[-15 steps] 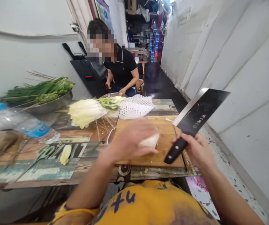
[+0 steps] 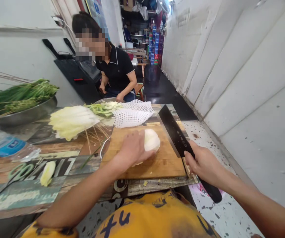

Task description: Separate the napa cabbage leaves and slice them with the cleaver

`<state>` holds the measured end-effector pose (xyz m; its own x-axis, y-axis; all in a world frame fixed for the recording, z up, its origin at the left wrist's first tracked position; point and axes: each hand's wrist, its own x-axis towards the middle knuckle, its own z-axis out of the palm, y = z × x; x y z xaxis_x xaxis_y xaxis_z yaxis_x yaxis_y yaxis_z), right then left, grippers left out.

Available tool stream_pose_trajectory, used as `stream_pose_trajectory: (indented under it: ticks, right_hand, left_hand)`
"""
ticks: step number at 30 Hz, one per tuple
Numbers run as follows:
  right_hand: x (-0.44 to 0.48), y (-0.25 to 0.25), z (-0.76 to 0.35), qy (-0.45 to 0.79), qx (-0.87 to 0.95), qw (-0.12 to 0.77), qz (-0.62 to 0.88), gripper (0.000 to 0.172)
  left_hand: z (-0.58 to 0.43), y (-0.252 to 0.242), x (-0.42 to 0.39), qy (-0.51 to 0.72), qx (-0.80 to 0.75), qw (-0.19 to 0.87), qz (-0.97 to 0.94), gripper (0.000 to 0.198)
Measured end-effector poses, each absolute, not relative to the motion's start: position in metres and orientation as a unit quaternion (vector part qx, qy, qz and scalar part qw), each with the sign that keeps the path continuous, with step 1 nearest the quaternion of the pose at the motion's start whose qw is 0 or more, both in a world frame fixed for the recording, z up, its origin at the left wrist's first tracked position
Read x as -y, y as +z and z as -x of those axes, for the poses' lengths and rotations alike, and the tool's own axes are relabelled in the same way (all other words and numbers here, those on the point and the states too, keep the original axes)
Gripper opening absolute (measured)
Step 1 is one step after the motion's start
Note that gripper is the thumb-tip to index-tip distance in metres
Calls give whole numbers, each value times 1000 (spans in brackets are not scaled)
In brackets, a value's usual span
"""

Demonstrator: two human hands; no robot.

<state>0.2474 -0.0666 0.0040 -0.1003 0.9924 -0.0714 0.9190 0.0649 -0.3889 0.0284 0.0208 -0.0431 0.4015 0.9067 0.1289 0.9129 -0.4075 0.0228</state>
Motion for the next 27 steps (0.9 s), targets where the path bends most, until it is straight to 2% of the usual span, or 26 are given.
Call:
stream_pose_trajectory:
  ticks: [7,16,24,27]
  right_hand:
    - [54,25,-245,122,764,24,633,14]
    - [49,24,-245,158,768,7,621,11]
    - [38,34,-242,294,728,-5,619,8]
    - [29,34,-239,288,730,-19,620,6]
  left_hand:
    - [-35,-51,-18,-85,537,11,839,68]
    - [-36,-48,-20,-79,532,6,843,65]
    - [-37,-47,-21,-70,526,16,847,63]
    - [-39,-47,-21,-63,527,16,848,65]
